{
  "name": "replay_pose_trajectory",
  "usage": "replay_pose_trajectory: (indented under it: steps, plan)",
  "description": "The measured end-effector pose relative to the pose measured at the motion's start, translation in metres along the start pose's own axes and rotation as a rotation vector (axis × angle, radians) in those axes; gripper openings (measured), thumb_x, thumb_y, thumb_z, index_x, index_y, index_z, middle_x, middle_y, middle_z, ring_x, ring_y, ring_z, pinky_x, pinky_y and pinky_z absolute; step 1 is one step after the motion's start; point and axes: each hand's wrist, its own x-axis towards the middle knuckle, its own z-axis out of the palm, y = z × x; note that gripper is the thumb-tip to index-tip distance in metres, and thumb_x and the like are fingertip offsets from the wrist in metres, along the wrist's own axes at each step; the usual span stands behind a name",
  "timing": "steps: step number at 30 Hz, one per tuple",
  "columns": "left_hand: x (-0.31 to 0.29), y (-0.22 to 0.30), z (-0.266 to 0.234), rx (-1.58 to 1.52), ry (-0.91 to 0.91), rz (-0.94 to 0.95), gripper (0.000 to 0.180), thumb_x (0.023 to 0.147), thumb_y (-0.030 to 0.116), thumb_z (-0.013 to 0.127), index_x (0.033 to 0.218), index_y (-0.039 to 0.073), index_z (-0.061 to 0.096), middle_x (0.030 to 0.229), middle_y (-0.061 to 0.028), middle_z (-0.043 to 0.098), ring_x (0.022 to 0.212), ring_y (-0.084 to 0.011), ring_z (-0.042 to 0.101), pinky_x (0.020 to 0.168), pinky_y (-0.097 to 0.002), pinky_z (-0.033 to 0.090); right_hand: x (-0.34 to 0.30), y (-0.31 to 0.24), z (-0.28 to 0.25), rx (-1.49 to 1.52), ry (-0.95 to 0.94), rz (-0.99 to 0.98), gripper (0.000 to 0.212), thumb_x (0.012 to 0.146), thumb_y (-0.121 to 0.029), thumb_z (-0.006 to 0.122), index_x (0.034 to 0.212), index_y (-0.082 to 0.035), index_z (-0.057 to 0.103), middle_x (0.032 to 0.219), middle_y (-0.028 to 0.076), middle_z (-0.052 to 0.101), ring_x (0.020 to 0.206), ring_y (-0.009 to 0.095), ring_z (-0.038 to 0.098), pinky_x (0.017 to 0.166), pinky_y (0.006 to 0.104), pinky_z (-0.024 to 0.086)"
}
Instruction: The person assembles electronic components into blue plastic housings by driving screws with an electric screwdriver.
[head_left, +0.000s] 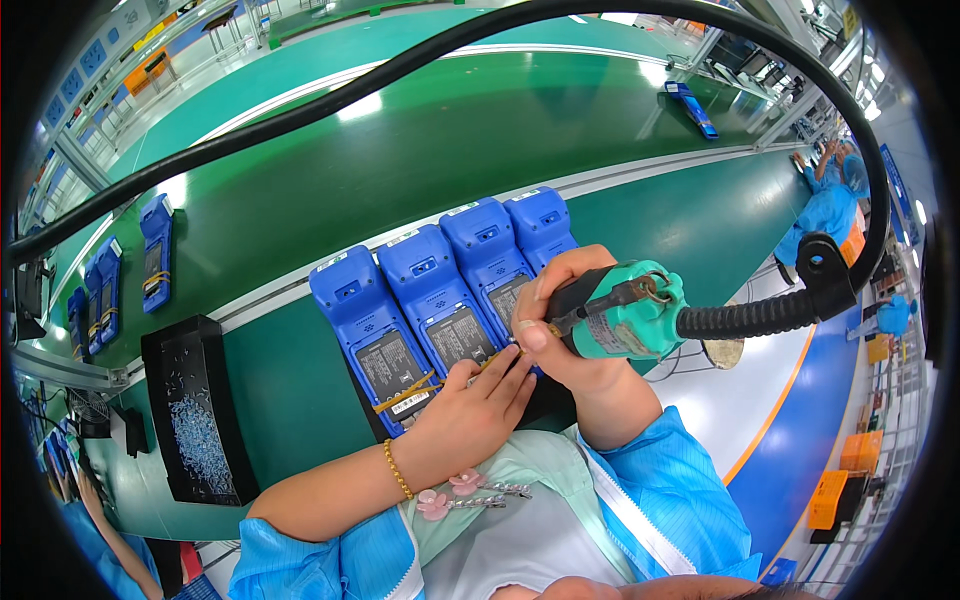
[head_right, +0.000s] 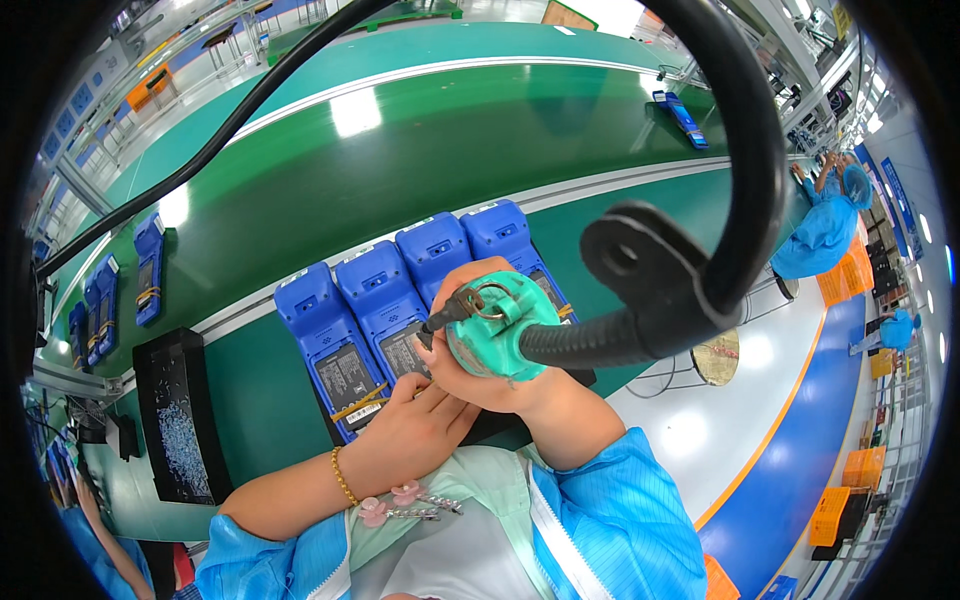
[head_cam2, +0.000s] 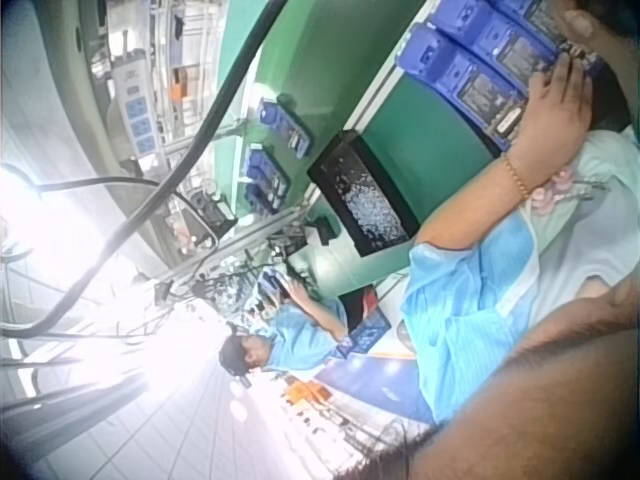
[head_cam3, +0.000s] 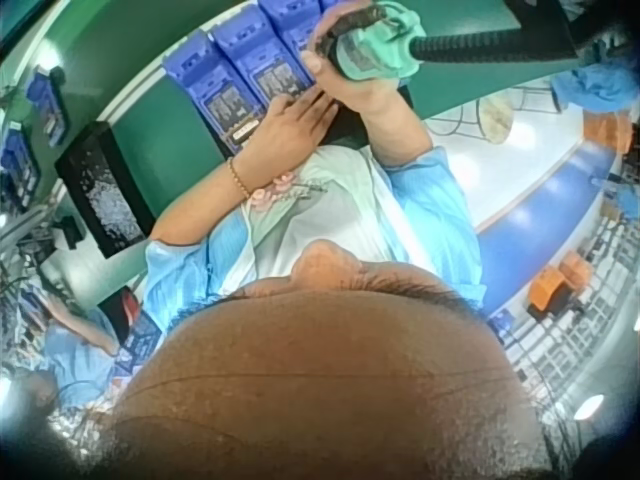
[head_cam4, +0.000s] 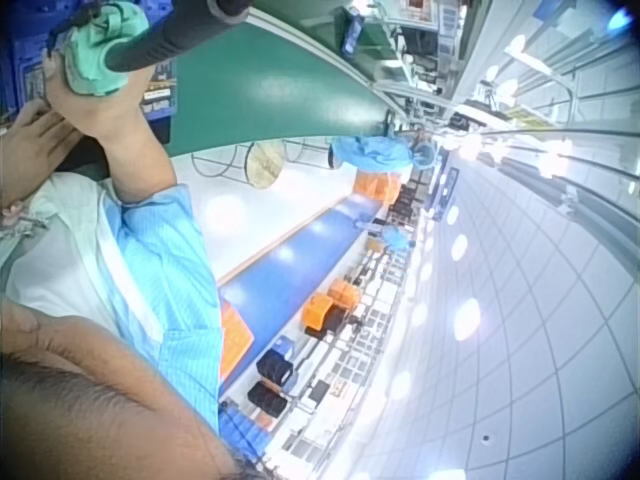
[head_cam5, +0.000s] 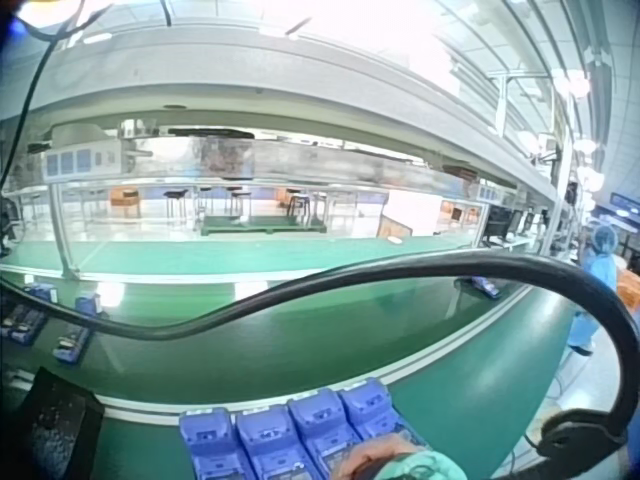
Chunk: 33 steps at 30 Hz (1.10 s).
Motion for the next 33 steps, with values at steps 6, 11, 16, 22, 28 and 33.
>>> replay_pose_trajectory:
  steps: [6, 11, 16, 22, 28, 33]
  plan:
    - [0.002, 0.0, -0.004, 0.006, -0.012, 0.001, 0.038, 0.085, 0.017, 0.054, 0.119, 0.002, 0.063, 0.135, -0.0144, 0.055, 0.128, -0.0257, 0.049, 0.088, -0.0367, 0.041, 0.002, -0.012, -0.003, -0.004, 0.021, 0.022, 0.043, 0.071, 0.006, 0.07, 0.109, 0.0, 0.05, 0.083, 0.005, 0.057, 0.068, 0.01, 0.057, 0.061, 0.0239, 0.046]
    - [0.008, 0.0, -0.007, 0.029, 0.018, 0.013, 0.037, 0.085, 0.017, 0.055, 0.118, 0.003, 0.064, 0.132, -0.0124, 0.057, 0.126, -0.0242, 0.05, 0.089, -0.037, 0.041, 0.009, -0.028, -0.018, 0.07, 0.078, -0.036, 0.052, 0.073, 0.006, 0.07, 0.119, 0.0, 0.045, 0.08, 0.005, 0.058, 0.067, 0.009, 0.056, 0.057, 0.023, 0.045]
    - [0.024, 0.004, -0.009, 0.037, 0.079, 0.053, 0.035, 0.084, 0.014, 0.056, 0.117, 0.002, 0.063, 0.126, -0.0112, 0.06, 0.123, -0.0224, 0.052, 0.089, -0.0349, 0.042, 0.016, -0.024, -0.041, -0.111, 0.18, -0.017, 0.045, 0.071, 0.006, 0.074, 0.111, 0.002, 0.055, 0.085, 0.006, 0.061, 0.068, 0.008, 0.057, 0.057, 0.0226, 0.045]
    - [0.037, 0.007, -0.008, 0.063, 0.032, 0.081, 0.038, 0.085, 0.015, 0.056, 0.12, 0.001, 0.062, 0.132, -0.0132, 0.057, 0.126, -0.0242, 0.051, 0.091, -0.0341, 0.041, 0.018, -0.019, -0.047, -0.106, 0.1, -0.106, 0.039, 0.08, 0.006, 0.067, 0.111, 0.004, 0.043, 0.068, 0.01, 0.056, 0.052, 0.013, 0.053, 0.044, 0.0246, 0.043]
    - [0.046, 0.009, -0.007, 0.051, 0.02, 0.079, 0.042, 0.085, 0.017, 0.059, 0.123, 0.0, 0.061, 0.132, -0.0145, 0.057, 0.128, -0.0255, 0.05, 0.092, -0.0342, 0.041, 0.019, -0.016, -0.048, -0.061, 0.152, -0.117, 0.039, 0.078, 0.007, 0.069, 0.11, 0.005, 0.047, 0.07, 0.01, 0.059, 0.054, 0.012, 0.055, 0.047, 0.0242, 0.045]
    - [0.047, 0.01, -0.008, 0.049, 0.001, 0.075, 0.043, 0.085, 0.018, 0.06, 0.124, 0.0, 0.06, 0.132, -0.0149, 0.057, 0.129, -0.0252, 0.049, 0.092, -0.0341, 0.041, 0.019, -0.016, -0.051, -0.078, 0.112, -0.108, 0.038, 0.077, 0.01, 0.068, 0.108, 0.006, 0.048, 0.072, 0.011, 0.06, 0.056, 0.011, 0.056, 0.049, 0.0238, 0.046]
